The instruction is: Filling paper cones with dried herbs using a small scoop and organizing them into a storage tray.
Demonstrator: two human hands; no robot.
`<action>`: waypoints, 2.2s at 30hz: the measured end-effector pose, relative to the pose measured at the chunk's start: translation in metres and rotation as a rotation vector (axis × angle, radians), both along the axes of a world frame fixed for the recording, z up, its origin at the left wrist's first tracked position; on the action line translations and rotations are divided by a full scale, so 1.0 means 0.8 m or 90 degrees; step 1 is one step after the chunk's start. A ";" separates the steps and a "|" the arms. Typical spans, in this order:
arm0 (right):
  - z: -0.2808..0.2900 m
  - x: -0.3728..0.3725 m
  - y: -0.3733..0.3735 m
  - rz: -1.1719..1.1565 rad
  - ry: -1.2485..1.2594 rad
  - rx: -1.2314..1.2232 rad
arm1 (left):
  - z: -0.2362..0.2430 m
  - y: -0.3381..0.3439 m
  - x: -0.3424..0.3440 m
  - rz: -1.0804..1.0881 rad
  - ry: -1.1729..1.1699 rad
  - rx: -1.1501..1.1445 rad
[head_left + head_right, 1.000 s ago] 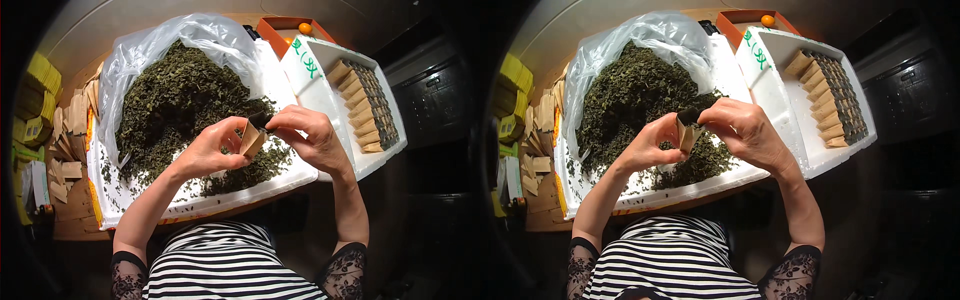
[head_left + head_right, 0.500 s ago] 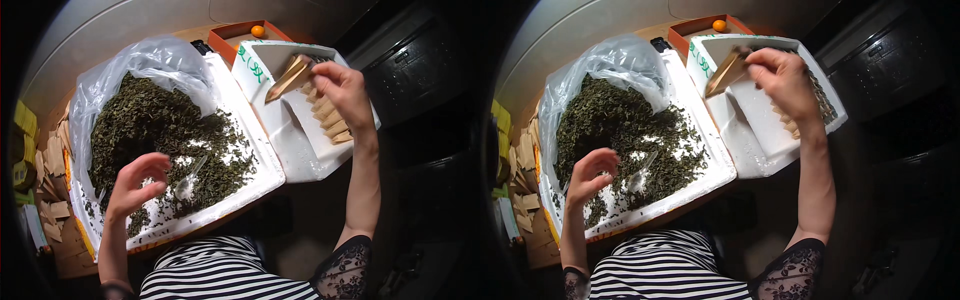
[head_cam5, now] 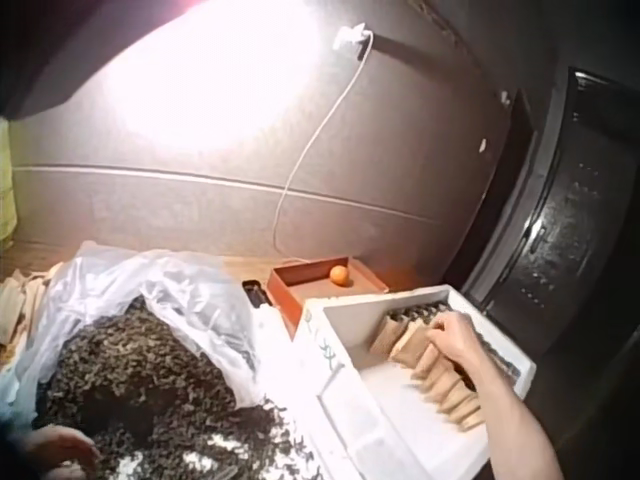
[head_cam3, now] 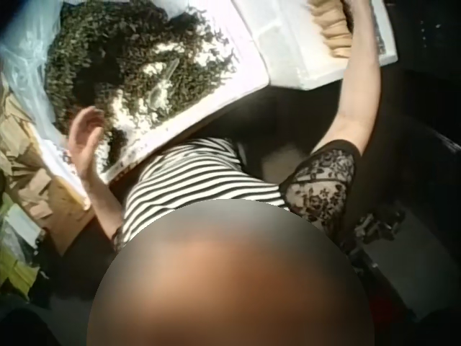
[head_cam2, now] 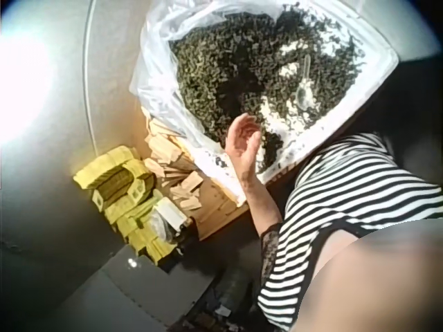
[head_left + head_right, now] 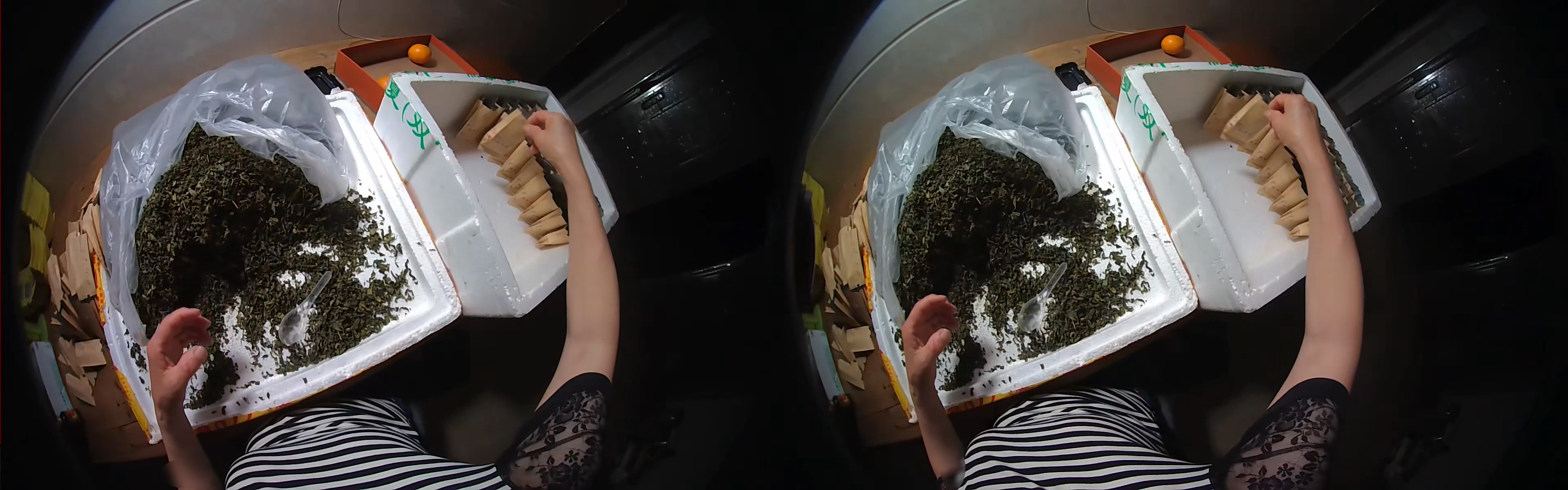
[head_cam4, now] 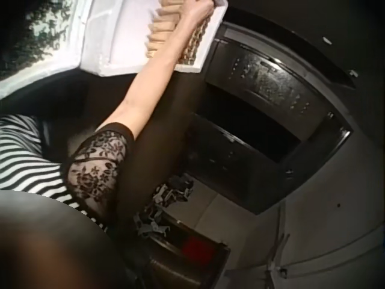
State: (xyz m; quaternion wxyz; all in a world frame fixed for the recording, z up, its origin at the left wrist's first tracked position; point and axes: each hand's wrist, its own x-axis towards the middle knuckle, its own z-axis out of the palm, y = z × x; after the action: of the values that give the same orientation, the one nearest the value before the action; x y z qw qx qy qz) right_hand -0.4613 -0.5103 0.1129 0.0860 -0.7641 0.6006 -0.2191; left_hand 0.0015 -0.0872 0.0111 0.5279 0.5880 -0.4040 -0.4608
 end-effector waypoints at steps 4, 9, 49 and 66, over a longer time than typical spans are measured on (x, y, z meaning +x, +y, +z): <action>-0.029 -0.006 -0.029 -0.004 0.079 -0.018 | -0.004 0.004 -0.004 -0.006 -0.024 0.022; -0.053 0.005 -0.051 -0.032 0.098 0.013 | -0.010 0.011 -0.002 0.005 -0.023 0.042; -0.030 0.184 0.243 0.516 -0.021 0.017 | 0.000 0.045 -0.004 0.022 -0.083 -0.035; -0.179 0.208 0.304 0.442 -0.089 0.106 | -0.085 0.233 0.247 0.789 -0.155 0.025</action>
State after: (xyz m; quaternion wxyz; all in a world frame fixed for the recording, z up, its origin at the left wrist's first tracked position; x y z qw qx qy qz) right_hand -0.2947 -0.2670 -0.0302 0.2578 -0.8962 0.3137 -0.1788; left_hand 0.1990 0.0989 -0.0571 0.6364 0.7704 -0.0372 -0.0069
